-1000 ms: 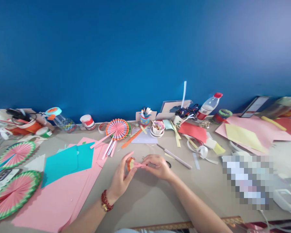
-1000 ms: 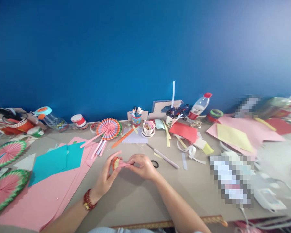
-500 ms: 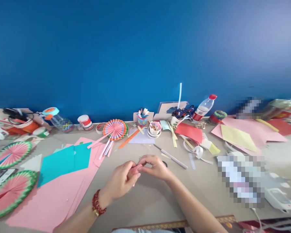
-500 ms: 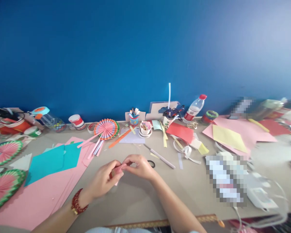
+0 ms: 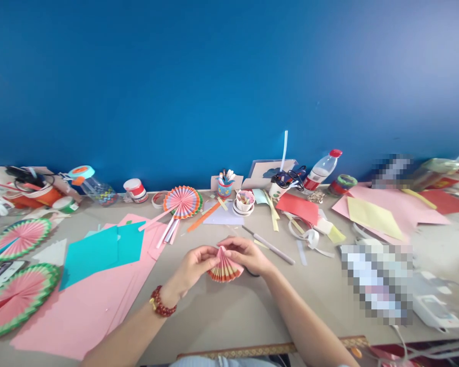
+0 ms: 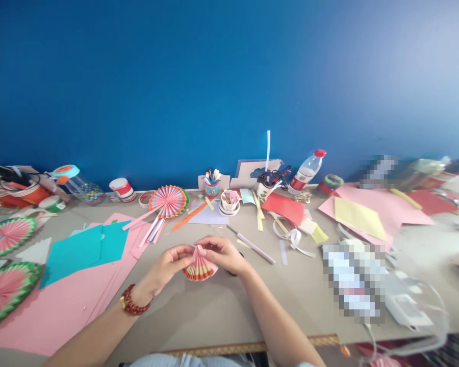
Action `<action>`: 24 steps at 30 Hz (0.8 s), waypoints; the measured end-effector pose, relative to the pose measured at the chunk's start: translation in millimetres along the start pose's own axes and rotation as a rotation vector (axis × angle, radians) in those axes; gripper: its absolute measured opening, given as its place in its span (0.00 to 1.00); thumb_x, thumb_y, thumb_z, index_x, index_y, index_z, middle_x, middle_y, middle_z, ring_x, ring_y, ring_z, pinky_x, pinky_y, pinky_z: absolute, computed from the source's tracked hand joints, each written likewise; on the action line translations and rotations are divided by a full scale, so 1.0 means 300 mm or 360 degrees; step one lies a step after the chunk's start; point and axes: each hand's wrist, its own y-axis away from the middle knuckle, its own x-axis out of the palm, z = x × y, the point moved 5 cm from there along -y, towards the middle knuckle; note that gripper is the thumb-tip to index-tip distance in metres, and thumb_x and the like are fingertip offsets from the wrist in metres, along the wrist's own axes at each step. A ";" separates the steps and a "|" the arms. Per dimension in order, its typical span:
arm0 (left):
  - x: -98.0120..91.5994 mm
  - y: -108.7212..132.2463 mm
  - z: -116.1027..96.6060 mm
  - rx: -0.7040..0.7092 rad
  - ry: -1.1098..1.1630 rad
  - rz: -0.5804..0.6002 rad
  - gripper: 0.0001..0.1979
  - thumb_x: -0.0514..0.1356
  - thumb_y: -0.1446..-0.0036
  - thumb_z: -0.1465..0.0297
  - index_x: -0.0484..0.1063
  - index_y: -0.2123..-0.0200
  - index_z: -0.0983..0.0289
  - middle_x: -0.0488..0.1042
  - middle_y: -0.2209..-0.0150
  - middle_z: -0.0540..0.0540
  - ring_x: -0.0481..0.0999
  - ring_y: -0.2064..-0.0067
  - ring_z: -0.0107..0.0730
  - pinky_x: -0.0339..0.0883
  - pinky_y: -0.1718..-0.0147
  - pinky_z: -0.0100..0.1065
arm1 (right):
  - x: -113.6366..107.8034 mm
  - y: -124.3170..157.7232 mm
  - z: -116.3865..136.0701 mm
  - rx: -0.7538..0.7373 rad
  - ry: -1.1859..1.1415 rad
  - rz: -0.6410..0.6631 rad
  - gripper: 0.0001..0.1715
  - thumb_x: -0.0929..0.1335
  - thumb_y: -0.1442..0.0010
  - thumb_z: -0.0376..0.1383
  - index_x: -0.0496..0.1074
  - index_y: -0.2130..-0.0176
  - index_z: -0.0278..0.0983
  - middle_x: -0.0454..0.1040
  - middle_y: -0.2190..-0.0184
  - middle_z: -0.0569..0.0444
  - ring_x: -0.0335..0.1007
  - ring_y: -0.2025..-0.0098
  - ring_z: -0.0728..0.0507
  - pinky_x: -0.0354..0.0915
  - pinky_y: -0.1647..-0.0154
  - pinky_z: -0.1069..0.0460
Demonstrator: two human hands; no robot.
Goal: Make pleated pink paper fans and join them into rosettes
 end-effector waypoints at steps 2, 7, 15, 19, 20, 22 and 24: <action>-0.002 -0.006 0.005 0.0055 -0.0060 -0.0078 0.17 0.66 0.46 0.60 0.76 0.57 0.65 0.80 0.61 0.56 0.78 0.60 0.36 0.69 0.61 0.34 | 0.010 0.000 0.003 0.0011 0.0149 0.0041 0.25 0.71 0.39 0.47 0.73 0.47 0.37 0.75 0.50 0.46 0.74 0.52 0.41 0.70 0.52 0.48; -0.007 -0.013 0.013 0.0143 -0.0129 -0.0135 0.15 0.65 0.44 0.60 0.75 0.59 0.65 0.80 0.61 0.57 0.79 0.60 0.38 0.71 0.60 0.35 | 0.018 0.001 0.000 0.0057 0.0559 -0.0020 0.38 0.77 0.50 0.42 0.68 0.42 0.41 0.72 0.44 0.46 0.70 0.45 0.37 0.66 0.43 0.43; -0.024 -0.027 0.047 -0.0057 0.0018 -0.0093 0.17 0.66 0.47 0.59 0.73 0.62 0.65 0.78 0.69 0.54 0.76 0.69 0.32 0.70 0.68 0.33 | -0.005 0.003 0.023 0.0059 0.0647 -0.0084 0.20 0.67 0.44 0.28 0.70 0.51 0.39 0.78 0.63 0.54 0.73 0.72 0.49 0.67 0.73 0.56; -0.016 -0.029 0.039 -0.0076 0.0067 -0.0052 0.15 0.65 0.46 0.58 0.72 0.63 0.64 0.75 0.70 0.50 0.75 0.70 0.31 0.69 0.69 0.32 | 0.011 0.007 0.046 -0.0085 0.1034 -0.0173 0.17 0.66 0.47 0.25 0.74 0.58 0.41 0.79 0.66 0.54 0.75 0.66 0.45 0.66 0.69 0.55; -0.016 -0.030 0.033 -0.0045 0.0063 -0.0076 0.16 0.65 0.46 0.58 0.73 0.62 0.64 0.75 0.69 0.50 0.75 0.68 0.31 0.68 0.67 0.31 | 0.019 0.009 0.050 -0.0123 0.1089 -0.0174 0.18 0.66 0.47 0.25 0.74 0.58 0.41 0.79 0.65 0.54 0.76 0.66 0.45 0.67 0.67 0.55; -0.015 -0.034 0.026 0.0009 0.0055 -0.0096 0.17 0.65 0.45 0.57 0.74 0.59 0.64 0.76 0.67 0.50 0.74 0.64 0.31 0.66 0.64 0.30 | 0.031 0.012 0.057 -0.0206 0.1179 -0.0171 0.19 0.65 0.46 0.26 0.74 0.56 0.41 0.80 0.64 0.54 0.76 0.66 0.45 0.67 0.65 0.54; -0.010 -0.038 0.026 0.0016 0.0069 -0.0066 0.17 0.65 0.44 0.57 0.75 0.58 0.64 0.76 0.66 0.51 0.74 0.64 0.31 0.65 0.63 0.30 | 0.036 0.015 0.066 -0.0287 0.1242 -0.0158 0.19 0.65 0.45 0.26 0.74 0.56 0.42 0.80 0.63 0.53 0.76 0.65 0.45 0.67 0.64 0.53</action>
